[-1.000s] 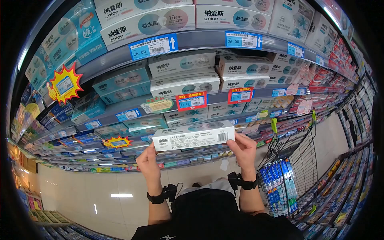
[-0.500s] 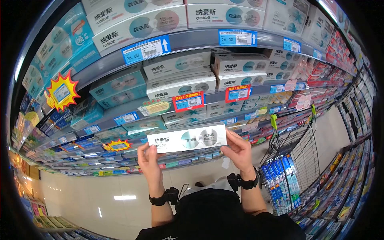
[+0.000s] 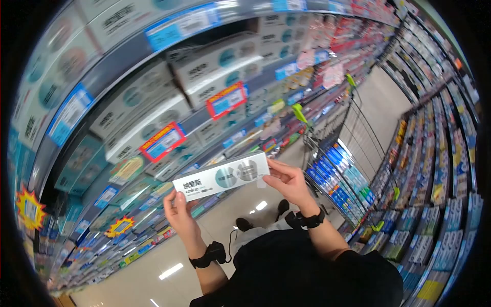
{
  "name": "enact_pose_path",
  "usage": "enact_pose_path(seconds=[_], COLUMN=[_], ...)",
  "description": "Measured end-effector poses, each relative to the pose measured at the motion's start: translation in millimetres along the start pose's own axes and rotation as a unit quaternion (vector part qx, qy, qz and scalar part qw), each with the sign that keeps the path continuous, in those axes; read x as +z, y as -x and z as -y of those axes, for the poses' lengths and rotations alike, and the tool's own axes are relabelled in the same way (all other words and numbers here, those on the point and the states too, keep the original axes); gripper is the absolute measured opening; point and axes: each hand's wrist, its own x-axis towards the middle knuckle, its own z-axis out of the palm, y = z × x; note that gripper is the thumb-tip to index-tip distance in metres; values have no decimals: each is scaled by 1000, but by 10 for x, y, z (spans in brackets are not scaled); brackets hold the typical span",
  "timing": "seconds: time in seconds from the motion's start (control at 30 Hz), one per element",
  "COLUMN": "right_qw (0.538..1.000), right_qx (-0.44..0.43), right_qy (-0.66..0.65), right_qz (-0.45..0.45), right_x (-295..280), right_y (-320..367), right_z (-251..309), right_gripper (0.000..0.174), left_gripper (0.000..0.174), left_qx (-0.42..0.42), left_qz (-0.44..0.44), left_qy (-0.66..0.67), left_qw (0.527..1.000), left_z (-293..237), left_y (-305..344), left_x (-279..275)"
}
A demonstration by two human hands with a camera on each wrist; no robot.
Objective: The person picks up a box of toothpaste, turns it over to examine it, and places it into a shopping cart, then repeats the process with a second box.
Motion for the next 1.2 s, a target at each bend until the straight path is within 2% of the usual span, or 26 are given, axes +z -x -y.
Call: enact_pose_path(seconds=[0.1, 0.17, 0.23, 0.33, 0.43, 0.5, 0.53, 0.57, 0.63, 0.7, 0.73, 0.77, 0.83, 0.87, 0.9, 0.97, 1.0, 1.03, 1.1, 1.13, 1.2], right_qw=[999, 998, 991, 987, 978, 972, 970, 965, 941, 933, 917, 911, 900, 903, 897, 911, 908, 903, 871, 865, 853], right_qx=[-13, -37, -99, -93, -101, -77, -48, -48, -43, 20, 13, 12, 151, 154, 160, 167, 181, 188, 160, 174, 222], right_qy=[-27, 4, 76, 76, 102, 72, 47, 41, 31, -75, -114, -120, -55, -30, -39, -50, 59, 50, 275, 314, 312], right_qz=[-26, -50, -57, -104, -151, -210, -232, -256, -334, -352, -383, -395, -405, -400, -410, -374, -373, -383, -374, -349, -354], right_x=[-182, -375, -606, -1166, -1870, -2412, -2706, -3029, -3663, -4320, -4585, -4852, -5275, -5443, -5572, -5771, -5850, -5895, -5975, -6027, -6084], right_y=[88, 111, 190, 388, 637, 853, 978, 1109, 1395, 1756, 1905, 2078, 2401, 2535, 2632, 2826, 2924, 3004, 3174, 3252, 3370], right_z=[-10, 30, 153, 190, 207, 216, 249, 201, -10, -159, -271, -360, -471, -544, -610, -649, -606, -669, -802, -814, -815], right_gripper=[50, 50, 49, 50, 52, 53, 46, 46, 34, 26, 33, 33, 39, 46, 46, 49, 53, 53, 53, 61, 64], left_gripper=[27, 30, 34, 41, 46, 53, 54, 54, 58, 56, 54, 53, 53, 52, 52, 51, 50, 52, 53, 55, 52], left_qx=[-19, -23, -44, -59, -75, -100, -107, -117, -149, -180, -193, -198, -209, -218, -224, -230, -223, -220, -196, -190, -187], left_qz=[25, 6, 41, 107, 189, 206, 236, 266, 329, 379, 407, 438, 470, 499, 505, 541, 558, 583, 633, 653, 687], left_qy=[-13, -15, -39, -57, -94, -119, -125, -131, -149, -164, -168, -191, -209, -200, -211, -222, -223, -230, -236, -255, -260], left_qw=[999, 1000, 997, 991, 975, 966, 958, 948, 921, 893, 877, 856, 832, 815, 806, 778, 767, 747, 711, 687, 652], left_z=[26, 75, 142, 291, 514, 671, 768, 882, 1216, 1536, 1632, 1771, 1911, 2025, 2143, 2395, 2534, 2637, 2902, 3049, 3376], left_y=[74, 155, 280, 487, 803, 1151, 1343, 1526, 1828, 2153, 2357, 2491, 2836, 2953, 3048, 3238, 3334, 3441, 3669, 3790, 4084], left_x=[280, 503, 729, 1248, 1914, 2450, 2721, 2991, 3448, 3873, 4124, 4312, 4727, 4889, 5034, 5285, 5406, 5548, 5761, 5867, 6026])
